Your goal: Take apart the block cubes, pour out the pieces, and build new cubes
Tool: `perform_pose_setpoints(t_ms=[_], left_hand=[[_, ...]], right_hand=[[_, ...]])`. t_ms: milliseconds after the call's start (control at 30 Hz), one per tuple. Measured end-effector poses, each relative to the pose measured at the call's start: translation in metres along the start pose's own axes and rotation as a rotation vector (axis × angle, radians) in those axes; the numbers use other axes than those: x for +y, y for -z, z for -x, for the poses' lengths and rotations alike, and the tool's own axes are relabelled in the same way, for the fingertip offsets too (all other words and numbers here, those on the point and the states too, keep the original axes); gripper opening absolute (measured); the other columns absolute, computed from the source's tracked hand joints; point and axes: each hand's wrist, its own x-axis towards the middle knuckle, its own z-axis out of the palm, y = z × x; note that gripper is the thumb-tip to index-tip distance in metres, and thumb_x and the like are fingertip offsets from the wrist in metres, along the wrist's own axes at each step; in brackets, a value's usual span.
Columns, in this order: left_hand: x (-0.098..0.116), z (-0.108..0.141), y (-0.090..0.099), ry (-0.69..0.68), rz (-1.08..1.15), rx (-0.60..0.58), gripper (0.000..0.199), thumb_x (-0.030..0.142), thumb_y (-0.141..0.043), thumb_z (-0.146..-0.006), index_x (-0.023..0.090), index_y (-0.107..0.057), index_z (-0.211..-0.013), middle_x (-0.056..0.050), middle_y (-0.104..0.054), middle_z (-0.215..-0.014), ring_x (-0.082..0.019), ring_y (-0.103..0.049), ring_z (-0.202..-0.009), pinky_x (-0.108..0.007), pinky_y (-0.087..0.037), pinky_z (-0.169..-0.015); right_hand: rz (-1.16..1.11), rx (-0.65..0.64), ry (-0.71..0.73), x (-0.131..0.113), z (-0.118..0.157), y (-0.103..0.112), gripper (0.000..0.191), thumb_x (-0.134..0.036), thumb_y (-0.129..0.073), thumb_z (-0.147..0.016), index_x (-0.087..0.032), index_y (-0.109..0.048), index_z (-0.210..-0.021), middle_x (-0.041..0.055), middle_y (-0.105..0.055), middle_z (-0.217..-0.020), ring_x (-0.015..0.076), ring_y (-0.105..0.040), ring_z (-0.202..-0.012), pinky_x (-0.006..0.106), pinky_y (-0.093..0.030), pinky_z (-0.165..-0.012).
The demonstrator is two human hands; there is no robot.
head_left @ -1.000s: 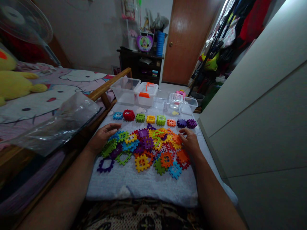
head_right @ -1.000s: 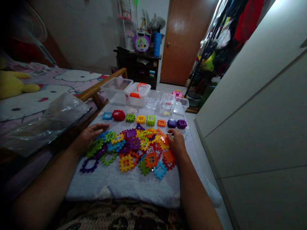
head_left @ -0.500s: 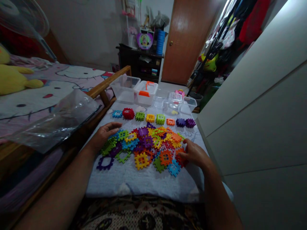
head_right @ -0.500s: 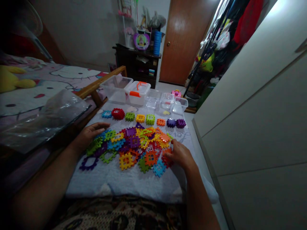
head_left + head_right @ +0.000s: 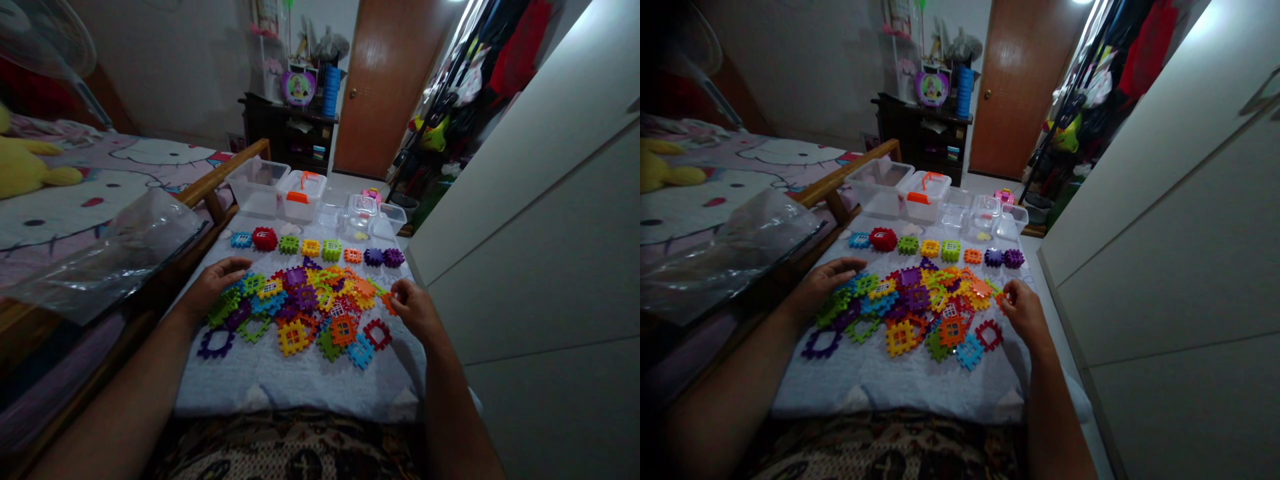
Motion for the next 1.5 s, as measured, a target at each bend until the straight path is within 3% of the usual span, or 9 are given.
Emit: perform_pose_setpoints(t_ms=[100, 200, 300, 433, 600, 800, 1033, 1300, 1500], left_hand=[[0.0, -0.001, 0.001, -0.009, -0.011, -0.004, 0.056, 0.058, -0.077, -0.064, 0.02, -0.072, -0.105, -0.009, -0.073, -0.117, -0.034, -0.063, -0.116, -0.043, -0.048, -0.103], [0.0, -0.001, 0.001, -0.025, -0.014, -0.006, 0.055, 0.057, -0.077, -0.064, 0.02, -0.073, -0.104, -0.009, -0.073, -0.116, -0.035, -0.062, -0.118, -0.044, -0.046, -0.105], [-0.001, -0.001, 0.001, -0.027, -0.018, -0.01, 0.054, 0.057, -0.076, -0.066, 0.021, -0.073, -0.106, -0.009, -0.073, -0.118, -0.034, -0.061, -0.119, -0.044, -0.046, -0.106], [0.0, 0.0, 0.001, -0.022, -0.027, -0.002, 0.054, 0.059, -0.077, -0.065, 0.022, -0.074, -0.104, -0.008, -0.074, -0.116, -0.034, -0.063, -0.117, -0.043, -0.047, -0.106], [0.004, 0.001, 0.0, 0.001, -0.036, 0.009, 0.054, 0.061, -0.077, -0.062, 0.023, -0.075, -0.1, -0.007, -0.074, -0.114, -0.034, -0.065, -0.113, -0.042, -0.051, -0.102], [0.002, 0.0, 0.001, -0.011, -0.04, 0.005, 0.054, 0.061, -0.077, -0.062, 0.022, -0.075, -0.101, -0.008, -0.075, -0.113, -0.034, -0.065, -0.113, -0.041, -0.052, -0.1], [-0.007, -0.003, 0.004, -0.019, -0.05, -0.018, 0.056, 0.059, -0.075, -0.067, 0.021, -0.073, -0.108, -0.009, -0.073, -0.119, -0.035, -0.062, -0.118, -0.045, -0.047, -0.105], [0.0, 0.001, 0.002, 0.009, -0.017, -0.012, 0.053, 0.057, -0.077, -0.064, 0.022, -0.074, -0.104, -0.009, -0.074, -0.116, -0.034, -0.064, -0.114, -0.042, -0.051, -0.101], [-0.001, 0.0, 0.002, -0.004, -0.013, -0.02, 0.051, 0.055, -0.077, -0.064, 0.022, -0.074, -0.103, -0.008, -0.074, -0.116, -0.034, -0.065, -0.113, -0.042, -0.052, -0.099]], right_hand=[[0.188, 0.082, 0.066, 0.001, 0.002, -0.006, 0.002, -0.02, -0.054, -0.077, -0.022, -0.054, -0.078, 0.0033, -0.057, -0.08, 0.0174, -0.051, -0.071, 0.029, -0.037, -0.064], [0.303, 0.045, 0.066, 0.003, 0.008, -0.018, 0.007, -0.016, -0.051, -0.079, -0.022, -0.054, -0.08, 0.0055, -0.059, -0.087, 0.0191, -0.054, -0.078, 0.03, -0.038, -0.069], [0.282, -0.04, 0.051, 0.006, 0.011, -0.024, 0.003, -0.019, -0.056, -0.08, -0.021, -0.055, -0.082, 0.005, -0.06, -0.088, 0.0191, -0.055, -0.08, 0.029, -0.04, -0.07], [0.186, -0.122, 0.011, 0.012, 0.013, -0.017, 0.014, -0.032, -0.063, -0.081, -0.021, -0.058, -0.087, 0.0053, -0.063, -0.089, 0.02, -0.058, -0.081, 0.03, -0.043, -0.071], [0.269, -0.132, 0.005, 0.016, 0.016, -0.012, 0.026, -0.04, -0.069, -0.078, -0.019, -0.062, -0.092, 0.0087, -0.065, -0.093, 0.0227, -0.059, -0.084, 0.032, -0.043, -0.073], [0.329, -0.119, 0.014, 0.015, 0.018, -0.018, 0.028, -0.037, -0.072, -0.076, -0.02, -0.065, -0.096, 0.0081, -0.064, -0.092, 0.0219, -0.058, -0.084, 0.031, -0.042, -0.074], [0.298, -0.086, 0.09, -0.001, -0.016, -0.013, 0.029, -0.036, -0.069, -0.077, -0.018, -0.067, -0.099, 0.0097, -0.065, -0.097, 0.022, -0.059, -0.088, 0.031, -0.043, -0.077], [0.323, -0.119, 0.123, -0.008, -0.053, -0.04, 0.025, -0.044, -0.071, -0.077, -0.02, -0.064, -0.075, 0.0045, -0.065, -0.076, 0.0184, -0.055, -0.071, 0.028, -0.035, -0.063], [0.298, -0.156, 0.103, -0.004, -0.05, -0.042, 0.036, -0.046, -0.072, -0.077, -0.018, -0.068, -0.099, 0.0085, -0.07, -0.089, 0.0229, -0.063, -0.079, 0.029, -0.04, -0.066]])
